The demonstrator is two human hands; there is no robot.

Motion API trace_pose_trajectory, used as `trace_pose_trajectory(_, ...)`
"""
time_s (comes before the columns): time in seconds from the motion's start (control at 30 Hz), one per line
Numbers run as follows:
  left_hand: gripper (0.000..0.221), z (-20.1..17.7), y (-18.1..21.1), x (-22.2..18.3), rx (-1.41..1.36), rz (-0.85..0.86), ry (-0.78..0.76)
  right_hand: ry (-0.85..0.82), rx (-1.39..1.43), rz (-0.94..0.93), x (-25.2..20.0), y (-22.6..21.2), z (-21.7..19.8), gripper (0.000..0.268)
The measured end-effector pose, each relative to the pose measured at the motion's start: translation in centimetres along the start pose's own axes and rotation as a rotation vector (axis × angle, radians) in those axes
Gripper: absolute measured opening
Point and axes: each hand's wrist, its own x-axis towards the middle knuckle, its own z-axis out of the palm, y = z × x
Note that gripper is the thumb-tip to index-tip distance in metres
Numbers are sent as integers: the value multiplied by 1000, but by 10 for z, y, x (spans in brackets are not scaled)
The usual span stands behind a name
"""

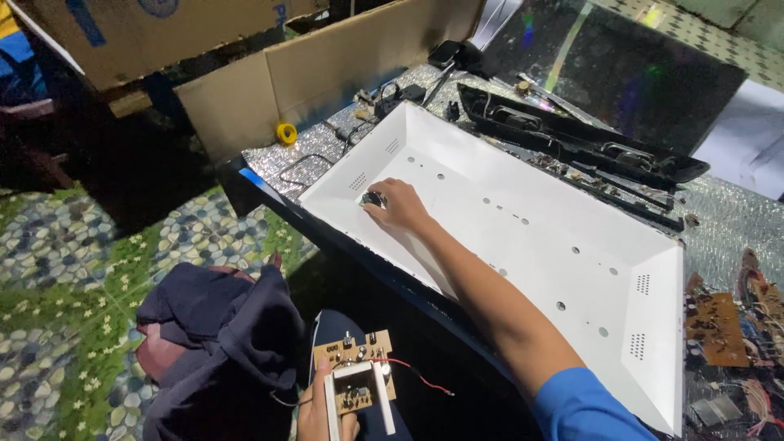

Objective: Arranging and positioning various electronic circuit boards and components onto a white plastic panel for assembly or repair.

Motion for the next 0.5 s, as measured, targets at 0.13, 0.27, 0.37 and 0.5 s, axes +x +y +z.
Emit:
trace_pose_trajectory(0.13,53,-7,-6,3,-85,5,-115,-8,7,19,-12,-4,-15,40)
trace_pose_trajectory(0.27,57,-14,-12,10,-76,29,-145,-36,-44,-17,-41,15,-55,41)
trace_pose_trajectory(0.37,59,-15,-15,5,-44,21,-156,-7,-56,-65,-91,40,-95,41)
trace_pose_trajectory(0.5,58,-6,-13,-7,24,-31,-152,-40,-116,-30,-164,62,-130,39)
